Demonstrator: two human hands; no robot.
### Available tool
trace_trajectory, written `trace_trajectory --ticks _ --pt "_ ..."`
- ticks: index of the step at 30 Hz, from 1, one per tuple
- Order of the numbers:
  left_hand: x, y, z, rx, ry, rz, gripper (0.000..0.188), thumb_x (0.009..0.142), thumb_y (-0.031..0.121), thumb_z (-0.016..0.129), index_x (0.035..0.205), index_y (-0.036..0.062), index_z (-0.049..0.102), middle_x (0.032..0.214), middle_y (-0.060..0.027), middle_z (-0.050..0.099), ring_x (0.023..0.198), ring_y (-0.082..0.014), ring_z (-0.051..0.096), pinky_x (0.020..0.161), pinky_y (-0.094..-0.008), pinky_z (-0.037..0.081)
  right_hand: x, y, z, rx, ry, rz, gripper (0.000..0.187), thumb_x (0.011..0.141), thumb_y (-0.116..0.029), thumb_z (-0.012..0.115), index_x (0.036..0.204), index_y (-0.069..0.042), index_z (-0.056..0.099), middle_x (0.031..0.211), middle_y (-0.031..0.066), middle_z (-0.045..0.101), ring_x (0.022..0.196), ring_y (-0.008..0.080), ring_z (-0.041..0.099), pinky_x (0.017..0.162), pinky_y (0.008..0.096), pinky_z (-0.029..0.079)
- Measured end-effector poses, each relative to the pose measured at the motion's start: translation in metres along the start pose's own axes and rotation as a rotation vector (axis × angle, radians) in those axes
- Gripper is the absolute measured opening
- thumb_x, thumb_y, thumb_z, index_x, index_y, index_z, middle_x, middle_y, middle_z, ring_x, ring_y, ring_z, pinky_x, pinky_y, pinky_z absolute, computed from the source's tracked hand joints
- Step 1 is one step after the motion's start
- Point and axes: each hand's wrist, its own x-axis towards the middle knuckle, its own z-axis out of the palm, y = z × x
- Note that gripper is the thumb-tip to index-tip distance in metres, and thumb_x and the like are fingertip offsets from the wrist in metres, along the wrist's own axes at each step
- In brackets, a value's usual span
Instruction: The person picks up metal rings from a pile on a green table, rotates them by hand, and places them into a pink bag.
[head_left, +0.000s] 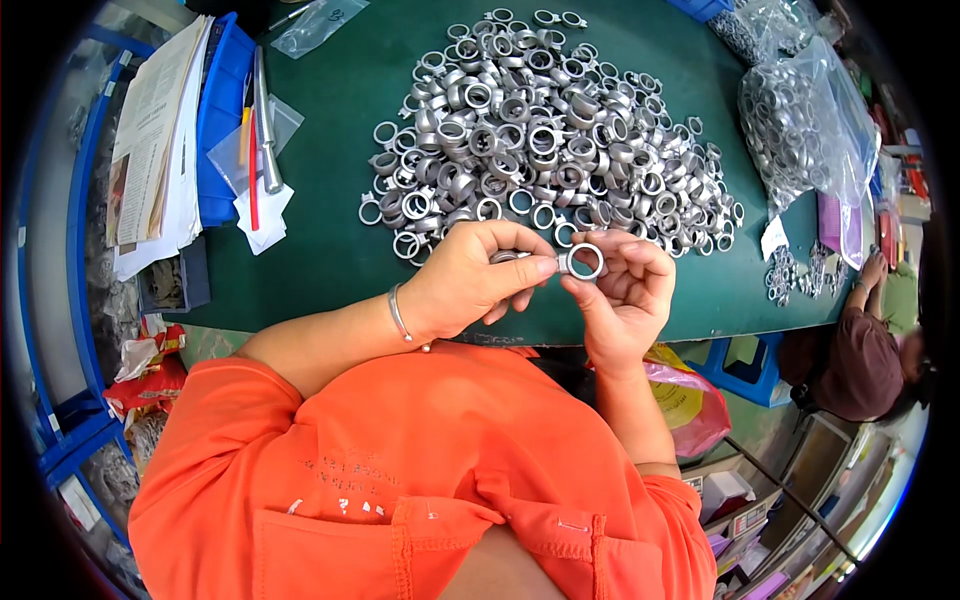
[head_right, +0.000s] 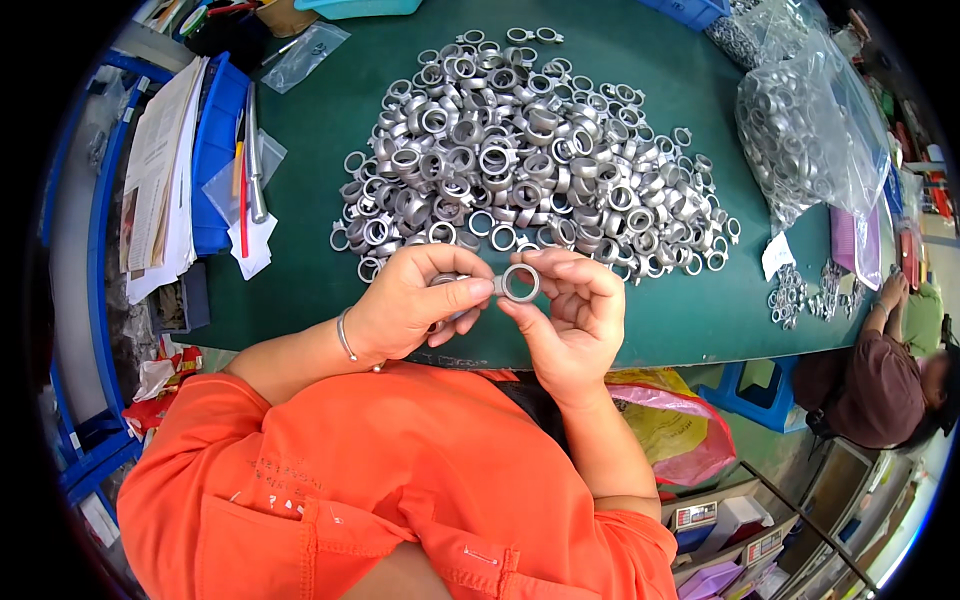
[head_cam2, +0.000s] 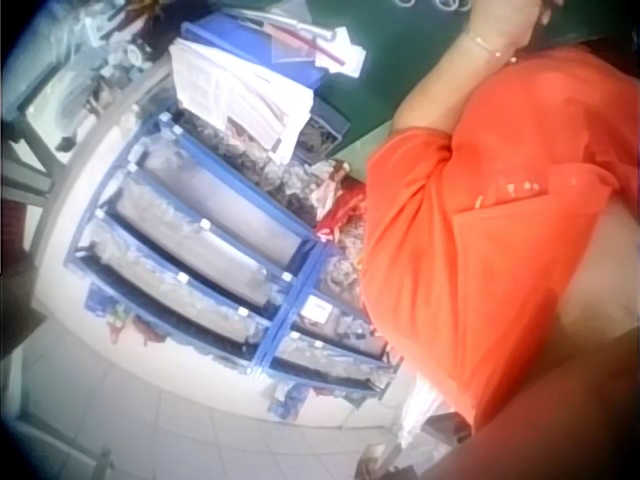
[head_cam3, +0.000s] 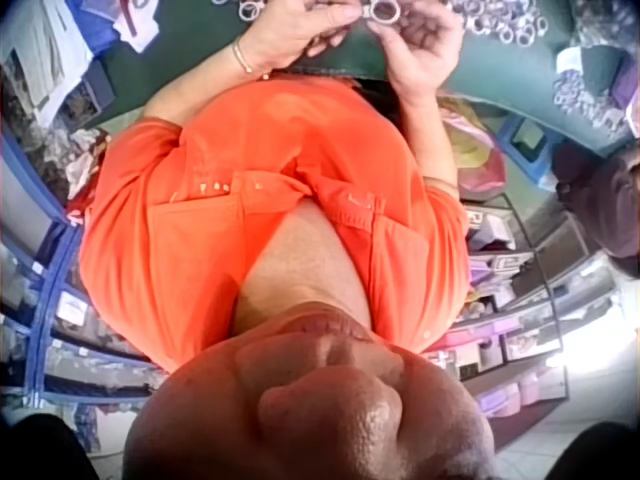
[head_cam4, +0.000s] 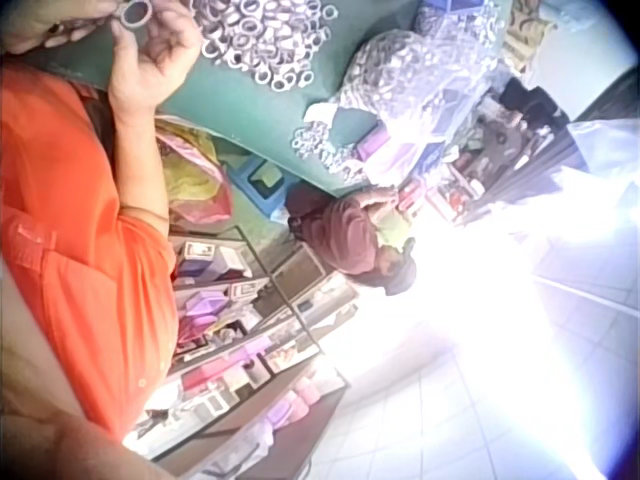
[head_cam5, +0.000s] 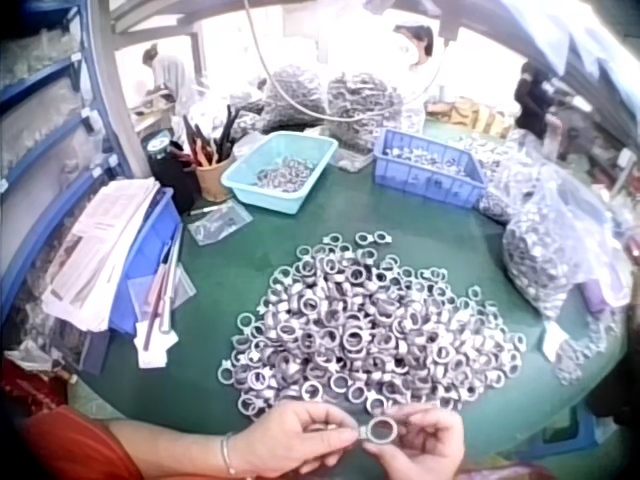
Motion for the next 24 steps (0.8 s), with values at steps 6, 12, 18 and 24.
trace_trajectory --ticks 6,12,18,24 --pt "-0.001 0.001 0.001 0.121 0.037 0.008 0.014 0.087 0.015 0.058 0.092 0.0015 0.060 0.064 -0.0031 0.055 0.048 -0.0054 0.047 0.037 -0.0180 0.033 -0.006 0.000 0.003 -0.162 0.058 -0.057 0.043 0.069 0.012 0.068 0.102 -0.002 0.044 0.105 0.0149 0.054 0.094 0.0243 0.058 0.080 0.0325 0.050" --pt "0.004 -0.006 -0.008 -0.440 -0.138 -0.291 0.025 0.093 0.025 0.045 0.096 0.0025 0.057 0.072 -0.0043 0.057 0.051 -0.0087 0.051 0.033 -0.0200 0.035 0.005 -0.018 0.008 -0.680 -0.287 -0.431 0.031 0.058 -0.003 0.077 0.084 -0.001 0.060 0.088 0.0121 0.062 0.076 0.0247 0.059 0.066 0.0322 0.048" --pt "0.004 -0.006 -0.007 -0.339 -0.217 -0.282 0.014 0.089 0.018 0.054 0.088 0.0039 0.054 0.082 -0.0083 0.057 0.064 -0.0160 0.059 0.036 -0.0193 0.036 0.031 0.006 -0.030 -1.322 -0.034 -0.291 0.015 0.067 -0.004 0.070 0.080 -0.005 0.061 0.084 0.0073 0.054 0.076 0.0270 0.050 0.068 0.0367 0.040" --pt "0.001 -0.001 -0.005 -0.168 -0.034 -0.108 0.013 0.086 0.015 0.060 0.088 0.0028 0.055 0.072 -0.0056 0.056 0.064 -0.0115 0.056 0.039 -0.0188 0.037 0.018 0.003 -0.022 -0.754 -0.077 0.084 0.009 0.076 -0.004 0.066 0.080 -0.003 0.058 0.076 0.0053 0.054 0.066 0.0160 0.049 0.061 0.0261 0.040"
